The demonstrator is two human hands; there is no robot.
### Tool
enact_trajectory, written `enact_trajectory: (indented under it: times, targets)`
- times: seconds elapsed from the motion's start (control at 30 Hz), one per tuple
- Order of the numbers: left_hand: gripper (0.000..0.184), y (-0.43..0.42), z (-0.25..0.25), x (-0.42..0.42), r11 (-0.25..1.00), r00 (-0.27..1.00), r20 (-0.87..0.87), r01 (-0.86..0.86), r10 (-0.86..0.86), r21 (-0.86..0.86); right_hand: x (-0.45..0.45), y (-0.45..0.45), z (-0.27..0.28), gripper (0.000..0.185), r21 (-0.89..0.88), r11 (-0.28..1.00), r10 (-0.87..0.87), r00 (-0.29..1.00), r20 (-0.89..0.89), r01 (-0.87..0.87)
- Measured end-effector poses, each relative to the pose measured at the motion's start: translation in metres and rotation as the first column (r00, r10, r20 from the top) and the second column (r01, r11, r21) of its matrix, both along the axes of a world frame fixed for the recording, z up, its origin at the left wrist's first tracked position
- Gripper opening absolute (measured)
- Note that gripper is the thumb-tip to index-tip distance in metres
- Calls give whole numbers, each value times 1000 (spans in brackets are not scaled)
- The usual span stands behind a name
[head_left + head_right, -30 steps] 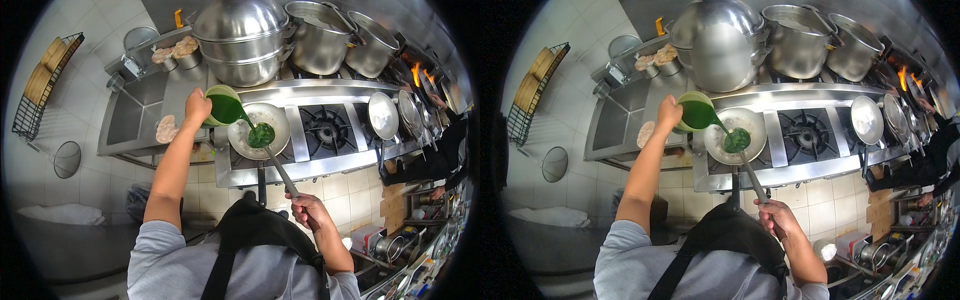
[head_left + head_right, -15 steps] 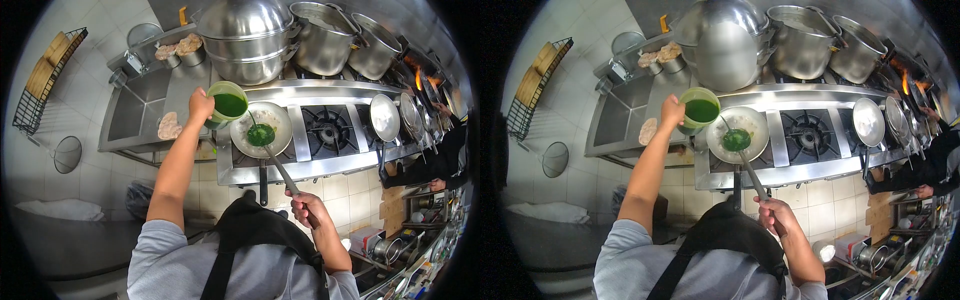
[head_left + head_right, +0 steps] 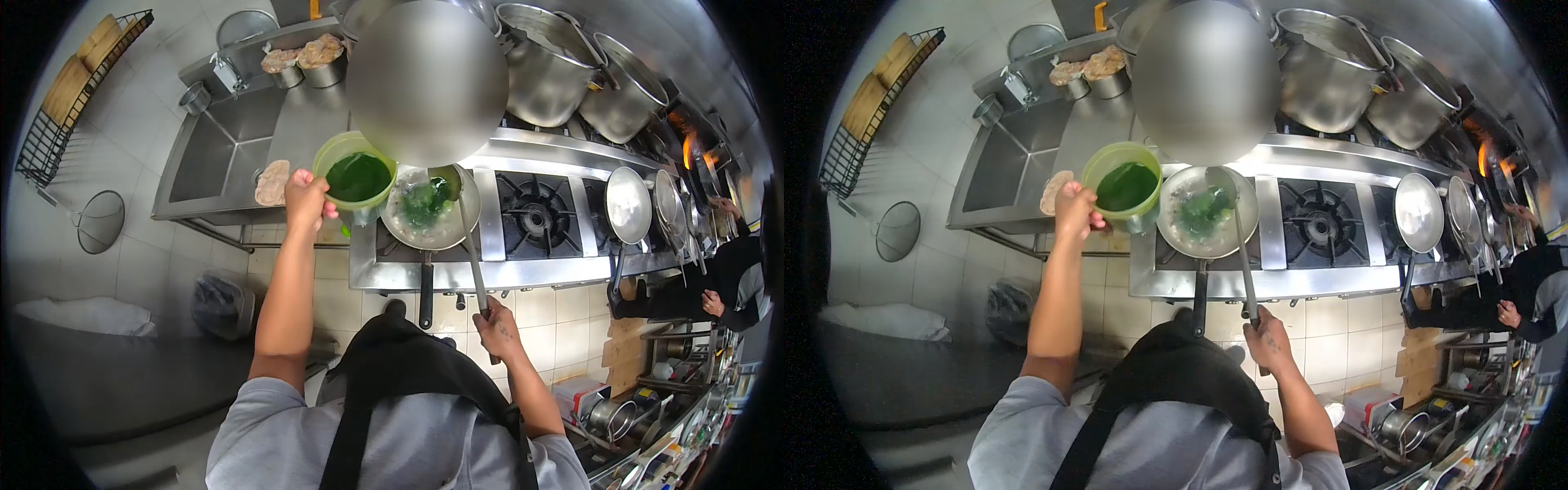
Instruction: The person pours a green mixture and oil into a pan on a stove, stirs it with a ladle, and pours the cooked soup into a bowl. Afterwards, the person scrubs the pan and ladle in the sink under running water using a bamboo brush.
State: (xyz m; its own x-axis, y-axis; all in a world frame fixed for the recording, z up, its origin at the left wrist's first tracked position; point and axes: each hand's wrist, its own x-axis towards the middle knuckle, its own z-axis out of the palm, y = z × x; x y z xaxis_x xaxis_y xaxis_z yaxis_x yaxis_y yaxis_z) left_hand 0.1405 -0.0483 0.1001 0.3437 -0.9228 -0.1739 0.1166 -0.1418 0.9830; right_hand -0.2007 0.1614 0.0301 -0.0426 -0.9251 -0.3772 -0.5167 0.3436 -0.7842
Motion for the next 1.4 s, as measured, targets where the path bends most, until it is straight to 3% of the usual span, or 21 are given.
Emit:
enact_trajectory:
  times: [0.13,0.23,0.27,0.33,0.37,0.4,0.5,0.63,0.77,0.93,1.0,1.1,1.2,1.27,1.3,1.33,1.4]
  targets:
    - [17,38,-7,17,998,997,42,-65,65,-2,-8,-2,-32,29,-118,989,47,947,-318,-89]
    - [16,62,-21,30,992,990,68,-124,122,21,-7,-4,-35,33,59,998,36,999,5,-36]
    - [16,69,-28,34,991,989,71,-134,132,18,1,-7,-18,30,186,982,-58,971,234,14]
    - [17,82,-37,39,986,984,80,-160,157,34,-3,-12,-6,27,368,929,-273,756,595,46]
    - [18,88,-42,42,984,982,82,-173,169,45,-7,-15,-2,25,456,889,-385,585,713,29]
    - [18,93,-49,47,981,980,83,-185,180,55,-15,-17,3,24,544,838,-501,325,802,-51]
    - [19,110,-63,53,976,976,86,-206,200,64,-13,-14,10,26,536,842,-501,275,821,-68]
    - [20,129,-84,60,969,971,60,-234,230,77,-1,-11,20,26,377,926,-307,658,688,38]
    - [20,143,-102,63,964,968,63,-250,244,93,4,-12,15,18,221,974,-144,880,452,45]
    - [19,155,-114,66,965,968,73,-245,239,91,-7,-7,-2,23,6,1000,21,999,45,-21]
    - [18,157,-111,63,964,969,64,-245,239,101,-13,-3,-9,21,-117,986,93,974,-208,-119]
    - [19,158,-107,60,961,966,51,-259,255,100,-16,7,-28,23,-199,968,73,935,-347,-150]
    - [19,157,-108,59,960,964,42,-265,262,94,-11,9,-18,26,195,981,-61,974,216,18]
    - [19,156,-109,59,960,964,38,-264,262,93,-15,1,-2,27,380,924,-267,776,571,39]
    - [19,155,-110,60,960,965,35,-264,262,92,-18,-4,7,28,466,885,-376,614,694,16]
    - [19,154,-110,60,960,964,32,-264,263,89,-22,-7,18,26,548,835,-502,349,791,-41]
    - [19,153,-110,59,961,964,17,-264,264,88,-20,-7,23,27,545,837,-505,323,801,-43]
